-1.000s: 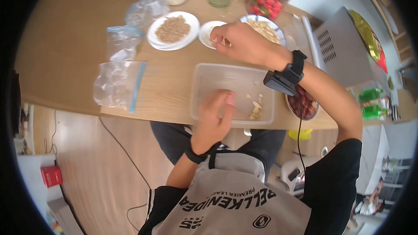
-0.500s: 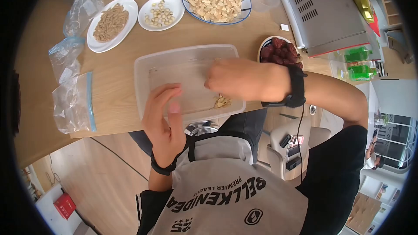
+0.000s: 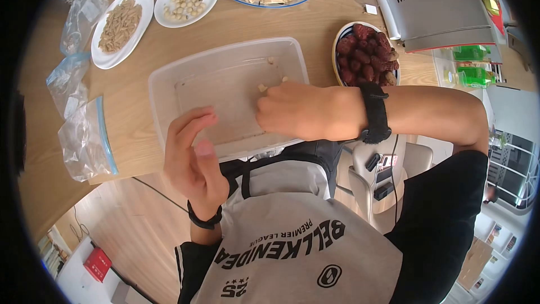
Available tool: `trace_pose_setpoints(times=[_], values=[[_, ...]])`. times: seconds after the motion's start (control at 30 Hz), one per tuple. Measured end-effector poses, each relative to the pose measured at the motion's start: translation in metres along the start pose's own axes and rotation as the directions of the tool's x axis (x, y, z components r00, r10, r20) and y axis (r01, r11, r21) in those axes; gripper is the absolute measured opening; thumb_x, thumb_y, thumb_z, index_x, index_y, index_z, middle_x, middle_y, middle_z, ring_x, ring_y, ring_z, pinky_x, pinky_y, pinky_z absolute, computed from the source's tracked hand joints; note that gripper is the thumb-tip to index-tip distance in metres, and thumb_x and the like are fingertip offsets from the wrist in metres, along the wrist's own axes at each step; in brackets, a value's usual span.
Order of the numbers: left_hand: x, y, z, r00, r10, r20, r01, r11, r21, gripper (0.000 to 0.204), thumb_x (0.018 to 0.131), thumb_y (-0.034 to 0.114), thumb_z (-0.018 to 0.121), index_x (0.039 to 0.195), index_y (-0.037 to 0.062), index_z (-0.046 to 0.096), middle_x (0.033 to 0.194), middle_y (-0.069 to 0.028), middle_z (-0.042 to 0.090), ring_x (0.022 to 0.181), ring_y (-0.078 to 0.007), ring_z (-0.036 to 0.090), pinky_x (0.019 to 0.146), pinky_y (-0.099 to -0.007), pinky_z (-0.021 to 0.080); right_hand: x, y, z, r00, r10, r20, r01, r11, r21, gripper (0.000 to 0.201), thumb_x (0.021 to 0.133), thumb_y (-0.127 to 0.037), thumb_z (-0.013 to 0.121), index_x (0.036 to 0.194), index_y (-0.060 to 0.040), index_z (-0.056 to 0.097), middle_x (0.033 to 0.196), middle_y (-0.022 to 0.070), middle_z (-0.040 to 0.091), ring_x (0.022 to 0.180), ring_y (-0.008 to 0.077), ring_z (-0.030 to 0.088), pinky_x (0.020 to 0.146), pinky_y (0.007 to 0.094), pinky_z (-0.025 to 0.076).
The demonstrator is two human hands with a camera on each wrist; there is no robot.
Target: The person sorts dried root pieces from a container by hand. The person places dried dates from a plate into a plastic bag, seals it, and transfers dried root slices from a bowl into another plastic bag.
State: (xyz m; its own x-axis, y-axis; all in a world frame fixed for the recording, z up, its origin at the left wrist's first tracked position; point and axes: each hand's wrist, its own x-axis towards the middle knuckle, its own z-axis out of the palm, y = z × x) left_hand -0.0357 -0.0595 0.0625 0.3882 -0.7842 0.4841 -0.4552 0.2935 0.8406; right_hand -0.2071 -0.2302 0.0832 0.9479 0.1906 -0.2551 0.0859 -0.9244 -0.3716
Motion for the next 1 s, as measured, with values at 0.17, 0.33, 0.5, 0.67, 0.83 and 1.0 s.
trace_pose_setpoints(times=[0.17, 0.33, 0.5, 0.67, 0.83, 1.0], values=[[0.001, -0.001, -0.001, 0.999, 0.041, -0.010, -0.041, 0.999, 0.018, 0.028, 0.085, -0.004, 0.059, 0.112, -0.0068, 0.066, 0.113, -0.0215, 0.068, 0.097, -0.0370, 0.066, 0.086, -0.0408, 0.055, 0.008, -0.006, -0.007, 0.976, 0.091, 0.196, -0.083, 0.995, -0.053, 0.012, 0.084, -0.009, 0.065, 0.091, 0.0011, 0.062, 0.092, 0.0132, 0.061, 0.091, 0.0321, 0.067, 0.073, 0.0404, 0.056], [0.000, 0.000, 0.001, 0.999, 0.031, -0.032, -0.031, 0.999, 0.007, 0.028, 0.083, -0.006, 0.059, 0.110, -0.0057, 0.066, 0.111, -0.0204, 0.068, 0.095, -0.0368, 0.066, 0.085, -0.0402, 0.054, 0.012, -0.007, -0.015, 0.971, 0.122, 0.208, -0.126, 0.992, 0.007, 0.011, 0.084, -0.007, 0.065, 0.091, 0.0023, 0.063, 0.093, 0.0157, 0.063, 0.090, 0.0353, 0.068, 0.075, 0.0427, 0.056], [0.001, 0.000, 0.000, 0.998, 0.049, -0.039, -0.048, 0.999, 0.021, 0.027, 0.085, -0.005, 0.059, 0.110, -0.0042, 0.066, 0.110, -0.0195, 0.069, 0.095, -0.0369, 0.066, 0.084, -0.0397, 0.053, 0.008, 0.000, -0.016, 0.985, 0.127, 0.113, -0.132, 0.991, 0.037, 0.010, 0.083, -0.003, 0.066, 0.091, 0.0040, 0.063, 0.093, 0.0176, 0.064, 0.086, 0.0376, 0.068, 0.076, 0.0456, 0.055], [0.001, 0.002, 0.002, 0.998, 0.029, -0.062, -0.028, 1.000, 0.011, 0.024, 0.087, -0.005, 0.059, 0.111, -0.0036, 0.066, 0.107, -0.0193, 0.068, 0.095, -0.0380, 0.066, 0.084, -0.0399, 0.053, 0.005, 0.009, -0.034, 0.972, 0.232, -0.029, -0.215, 0.937, 0.274, 0.009, 0.084, -0.001, 0.066, 0.088, 0.0034, 0.060, 0.086, 0.0177, 0.063, 0.082, 0.0371, 0.066, 0.073, 0.0424, 0.055], [0.009, 0.008, 0.001, 0.977, -0.211, -0.040, 0.186, 0.925, -0.331, 0.025, 0.098, -0.001, 0.052, 0.120, -0.0025, 0.064, 0.118, -0.0166, 0.068, 0.108, -0.0316, 0.066, 0.097, -0.0381, 0.051, 0.008, -0.004, -0.090, 0.941, 0.322, -0.105, -0.264, 0.892, 0.366, 0.014, 0.087, -0.002, 0.072, 0.099, 0.0020, 0.067, 0.092, 0.0114, 0.071, 0.081, 0.0223, 0.072, 0.074, 0.0329, 0.059], [0.027, 0.019, 0.008, 0.899, -0.435, 0.048, 0.336, 0.615, -0.713, 0.035, 0.108, 0.020, 0.043, 0.128, -0.0048, 0.058, 0.131, -0.0150, 0.063, 0.128, -0.0269, 0.058, 0.111, -0.0395, 0.046, 0.022, -0.029, -0.121, 0.943, 0.259, -0.207, -0.166, 0.909, 0.381, 0.015, 0.087, -0.004, 0.072, 0.101, 0.0014, 0.068, 0.094, 0.0116, 0.073, 0.081, 0.0218, 0.073, 0.073, 0.0321, 0.059]])
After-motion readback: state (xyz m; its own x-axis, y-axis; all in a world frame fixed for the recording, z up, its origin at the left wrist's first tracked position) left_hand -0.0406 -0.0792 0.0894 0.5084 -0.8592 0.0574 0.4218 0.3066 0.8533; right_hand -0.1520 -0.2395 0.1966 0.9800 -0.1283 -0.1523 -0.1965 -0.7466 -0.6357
